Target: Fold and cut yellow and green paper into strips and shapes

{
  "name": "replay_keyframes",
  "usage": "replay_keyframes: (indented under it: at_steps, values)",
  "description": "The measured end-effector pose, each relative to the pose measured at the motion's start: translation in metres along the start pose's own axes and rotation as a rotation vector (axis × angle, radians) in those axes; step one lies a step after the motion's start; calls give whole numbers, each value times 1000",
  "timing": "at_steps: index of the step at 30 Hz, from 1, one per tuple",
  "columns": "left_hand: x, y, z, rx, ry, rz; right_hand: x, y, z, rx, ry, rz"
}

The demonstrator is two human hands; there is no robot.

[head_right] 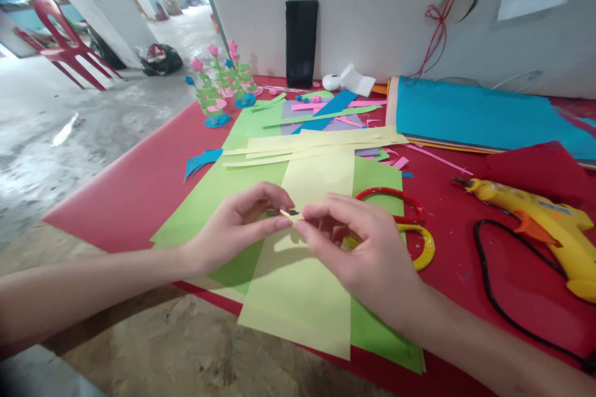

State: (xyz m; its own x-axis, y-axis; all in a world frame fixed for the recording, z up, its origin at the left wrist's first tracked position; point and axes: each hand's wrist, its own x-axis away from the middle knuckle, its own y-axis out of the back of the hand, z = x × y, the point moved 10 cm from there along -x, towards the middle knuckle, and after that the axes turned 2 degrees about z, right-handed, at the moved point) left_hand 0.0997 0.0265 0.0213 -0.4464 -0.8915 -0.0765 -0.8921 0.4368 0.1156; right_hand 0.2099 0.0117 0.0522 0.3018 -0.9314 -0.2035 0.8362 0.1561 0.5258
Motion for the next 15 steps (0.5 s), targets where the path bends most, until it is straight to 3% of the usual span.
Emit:
replay_keyframes:
  at_steps: [2,8,11,15]
  values:
    - [1,5,-2,21,-42,-62,1,1,13,141,117,-28]
    - [5,2,-14,38,-189,-19,6,1,36,289,373,-85]
    - [6,1,-16,23,-199,-7,3,2,33,214,329,-48]
    - [6,1,-19,9,-210,-12,-6,-2,8,7,81,44]
